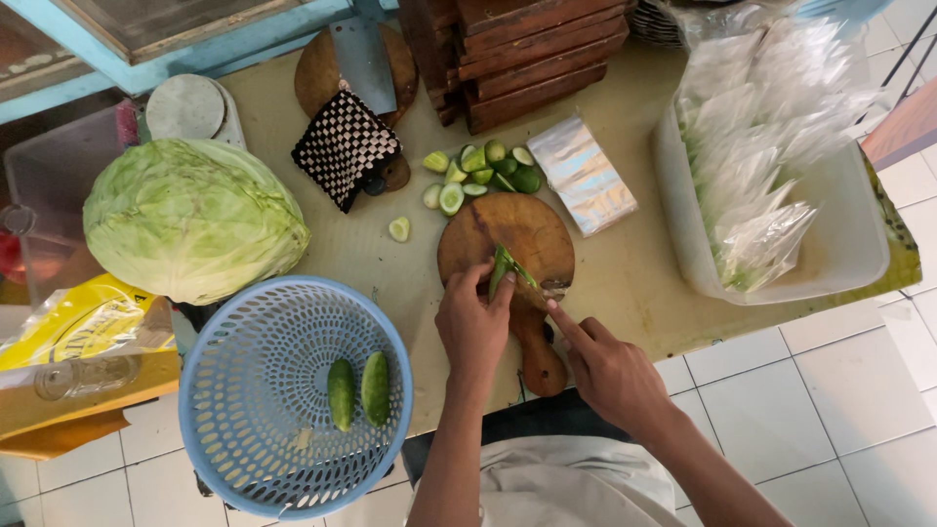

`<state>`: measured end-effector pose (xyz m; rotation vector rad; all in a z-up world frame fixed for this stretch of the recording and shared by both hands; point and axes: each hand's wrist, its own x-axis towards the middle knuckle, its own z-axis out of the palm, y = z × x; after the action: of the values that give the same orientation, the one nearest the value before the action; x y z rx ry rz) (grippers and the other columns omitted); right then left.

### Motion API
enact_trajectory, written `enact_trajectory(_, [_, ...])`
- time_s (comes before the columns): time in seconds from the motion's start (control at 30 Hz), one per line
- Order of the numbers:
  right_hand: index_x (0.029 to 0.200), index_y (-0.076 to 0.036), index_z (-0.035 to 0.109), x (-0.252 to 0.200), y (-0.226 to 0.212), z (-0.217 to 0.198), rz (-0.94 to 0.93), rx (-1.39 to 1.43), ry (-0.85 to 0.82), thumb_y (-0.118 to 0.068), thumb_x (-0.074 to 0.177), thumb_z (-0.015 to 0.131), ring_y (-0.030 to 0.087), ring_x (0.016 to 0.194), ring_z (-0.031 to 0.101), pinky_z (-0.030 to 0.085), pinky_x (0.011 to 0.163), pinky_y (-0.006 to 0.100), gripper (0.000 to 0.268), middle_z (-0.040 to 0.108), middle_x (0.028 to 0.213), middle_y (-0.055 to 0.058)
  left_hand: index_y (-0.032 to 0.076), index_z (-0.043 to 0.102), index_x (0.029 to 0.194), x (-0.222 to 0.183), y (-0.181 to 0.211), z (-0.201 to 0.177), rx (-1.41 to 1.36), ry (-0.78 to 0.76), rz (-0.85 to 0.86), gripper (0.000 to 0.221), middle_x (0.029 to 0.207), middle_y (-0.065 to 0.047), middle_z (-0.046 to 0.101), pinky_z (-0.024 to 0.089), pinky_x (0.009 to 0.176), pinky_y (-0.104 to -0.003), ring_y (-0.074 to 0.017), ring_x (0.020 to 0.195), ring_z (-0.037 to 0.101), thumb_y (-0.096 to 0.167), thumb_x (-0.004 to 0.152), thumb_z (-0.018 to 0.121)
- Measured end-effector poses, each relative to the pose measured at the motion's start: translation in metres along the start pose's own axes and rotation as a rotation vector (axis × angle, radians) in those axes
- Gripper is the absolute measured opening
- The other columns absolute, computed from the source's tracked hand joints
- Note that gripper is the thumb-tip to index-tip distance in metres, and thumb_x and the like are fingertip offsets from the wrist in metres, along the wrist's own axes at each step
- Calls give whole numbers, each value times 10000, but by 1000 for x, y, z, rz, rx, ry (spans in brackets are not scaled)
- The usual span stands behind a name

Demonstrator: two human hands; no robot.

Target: The person slices cucumbers on a wooden board using a knife and places the slices into small plastic bags.

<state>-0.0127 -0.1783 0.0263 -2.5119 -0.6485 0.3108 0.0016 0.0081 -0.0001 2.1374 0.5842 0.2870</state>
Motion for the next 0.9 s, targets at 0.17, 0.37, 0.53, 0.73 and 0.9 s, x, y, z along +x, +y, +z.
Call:
enact_trajectory(0.17, [1557,-231,399,-1,-1,-2,23,-18,-19,-111,919,610,373,632,648,540,581,495,683,625,852,118,89,748,1103,1,-1,0,13,7,-1,326,988,-106,703,531,744,-430,-297,831,691,334,890,767])
enact_trajectory(0.37, [1558,-223,388,-1,-2,-1,24,-35,-38,-105,892,626,378,640,656,557,586,493,717,632,868,120,87,734,1116,1,0,0,20,-44,-44,333,1003,-96,698,542,725,-415,-271,791,700,338,898,750])
enact_trajectory(0.53, [1563,-219,378,1,-2,-2,28,-53,-63,-114,894,632,378,647,663,559,595,497,723,637,874,123,88,739,1099,1,0,0,24,-27,-16,319,973,-100,688,532,715,-427,-281,768,691,332,895,762])
enact_trajectory(0.73, [1577,-230,380,8,-6,-6,52,-113,-105,-138,903,624,391,653,670,563,607,504,723,651,882,127,97,746,1094,1,4,-3,20,-43,-21,302,966,-98,685,531,713,-431,-279,760,695,329,901,755])
enact_trajectory(0.9, [1615,-252,356,19,-17,-17,86,-170,-196,-163,892,627,405,641,680,569,598,506,777,668,906,140,96,737,1117,4,8,-5,2,-67,-54,325,988,-95,687,545,712,-414,-264,763,704,339,901,750])
